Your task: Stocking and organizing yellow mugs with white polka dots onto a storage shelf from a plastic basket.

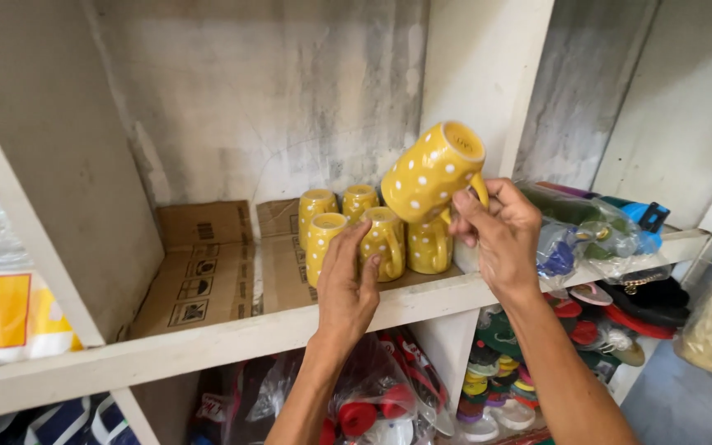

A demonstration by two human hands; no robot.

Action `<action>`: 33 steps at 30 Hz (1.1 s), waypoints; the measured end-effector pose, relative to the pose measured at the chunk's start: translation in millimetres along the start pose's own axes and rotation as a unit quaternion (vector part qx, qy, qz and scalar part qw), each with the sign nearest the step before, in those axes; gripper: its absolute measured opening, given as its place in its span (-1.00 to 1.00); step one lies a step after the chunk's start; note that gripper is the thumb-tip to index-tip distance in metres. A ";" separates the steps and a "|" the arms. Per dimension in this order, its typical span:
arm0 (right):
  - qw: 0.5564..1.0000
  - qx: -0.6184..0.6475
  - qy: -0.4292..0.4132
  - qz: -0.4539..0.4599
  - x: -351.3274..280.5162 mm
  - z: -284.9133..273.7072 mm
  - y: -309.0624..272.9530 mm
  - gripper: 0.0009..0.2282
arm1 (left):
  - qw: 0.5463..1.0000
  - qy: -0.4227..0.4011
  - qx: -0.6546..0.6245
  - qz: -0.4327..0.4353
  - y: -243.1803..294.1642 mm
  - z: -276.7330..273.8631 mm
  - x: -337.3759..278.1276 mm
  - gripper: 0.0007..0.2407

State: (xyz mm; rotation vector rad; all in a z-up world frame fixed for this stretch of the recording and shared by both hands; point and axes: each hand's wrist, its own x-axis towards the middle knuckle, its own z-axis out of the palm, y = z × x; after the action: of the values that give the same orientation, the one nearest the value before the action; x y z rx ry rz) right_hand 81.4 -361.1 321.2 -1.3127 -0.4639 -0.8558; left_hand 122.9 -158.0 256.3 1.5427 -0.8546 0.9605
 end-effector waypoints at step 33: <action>0.948 -0.314 0.047 0.034 122.8 13.2 104.5 -0.89 | 0.954 -0.092 0.278 0.067 -28.2 39.8 -7.8 -0.61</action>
State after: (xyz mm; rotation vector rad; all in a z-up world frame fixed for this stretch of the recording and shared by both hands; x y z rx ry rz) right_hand 240.0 -380.6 346.7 -1.8456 -0.0587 -1.0498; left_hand 150.4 -192.3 233.9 2.1010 -0.8688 1.2413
